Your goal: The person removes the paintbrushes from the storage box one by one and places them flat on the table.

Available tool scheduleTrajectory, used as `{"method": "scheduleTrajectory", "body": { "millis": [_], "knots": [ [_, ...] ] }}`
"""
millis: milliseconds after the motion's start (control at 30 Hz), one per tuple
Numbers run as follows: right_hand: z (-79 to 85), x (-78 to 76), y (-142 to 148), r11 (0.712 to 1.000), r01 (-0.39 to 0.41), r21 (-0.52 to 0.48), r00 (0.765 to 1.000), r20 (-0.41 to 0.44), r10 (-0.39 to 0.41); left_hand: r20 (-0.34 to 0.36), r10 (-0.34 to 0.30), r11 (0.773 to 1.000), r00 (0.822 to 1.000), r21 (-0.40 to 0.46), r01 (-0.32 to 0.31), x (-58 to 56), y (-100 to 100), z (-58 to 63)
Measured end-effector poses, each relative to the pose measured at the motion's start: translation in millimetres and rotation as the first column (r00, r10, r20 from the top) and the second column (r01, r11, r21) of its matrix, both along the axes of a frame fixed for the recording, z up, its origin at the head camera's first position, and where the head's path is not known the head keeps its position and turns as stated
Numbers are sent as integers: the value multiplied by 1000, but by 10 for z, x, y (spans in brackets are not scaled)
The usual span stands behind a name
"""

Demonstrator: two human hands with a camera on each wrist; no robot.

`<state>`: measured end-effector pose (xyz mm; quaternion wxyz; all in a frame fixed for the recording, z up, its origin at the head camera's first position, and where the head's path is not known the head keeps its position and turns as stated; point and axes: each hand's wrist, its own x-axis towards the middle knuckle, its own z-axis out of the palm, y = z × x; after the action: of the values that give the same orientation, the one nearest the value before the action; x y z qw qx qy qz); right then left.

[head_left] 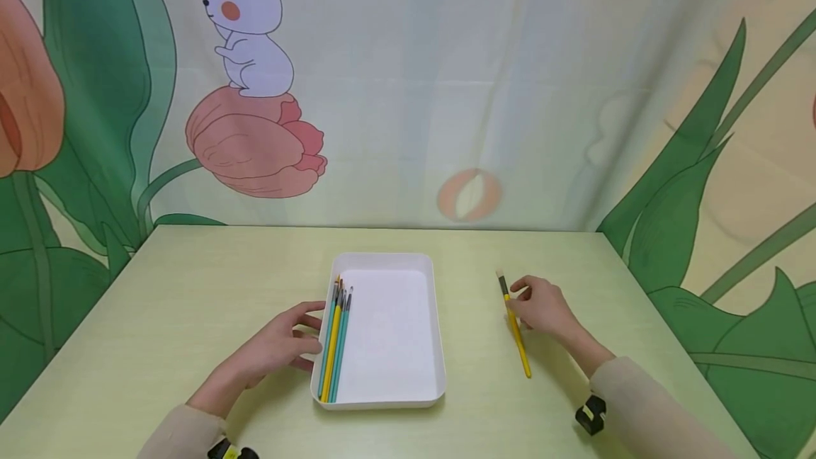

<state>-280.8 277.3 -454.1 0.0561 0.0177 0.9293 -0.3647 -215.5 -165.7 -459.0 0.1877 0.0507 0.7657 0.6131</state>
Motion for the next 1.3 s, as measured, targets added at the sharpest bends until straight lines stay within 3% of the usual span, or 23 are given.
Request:
{"method": "scheduleTrajectory", "body": {
  "millis": [167,433,567,800,1100,1300],
  "knots": [
    [46,12,-29,997,-36,-67,995,-99,29,2,-5,1000,1000,7,5,0,12,-1],
    [89,27,-148,962,-54,-267,990,-139,17,12,-5,1000,1000,-4,5,-19,36,-21],
    [125,39,-218,920,-78,-384,993,-114,36,17,-2,1000,1000,-9,2,-16,44,-28],
    [213,51,-411,815,-109,-569,994,-35,108,18,4,1000,1000,-11,-3,-20,40,-49],
    [349,94,-689,764,-131,-632,983,17,183,7,-7,1000,1000,-5,7,-45,88,-45],
    [359,107,-854,747,-136,-650,955,113,273,4,-7,1000,1000,-19,7,-68,104,-35]
  ]
}}
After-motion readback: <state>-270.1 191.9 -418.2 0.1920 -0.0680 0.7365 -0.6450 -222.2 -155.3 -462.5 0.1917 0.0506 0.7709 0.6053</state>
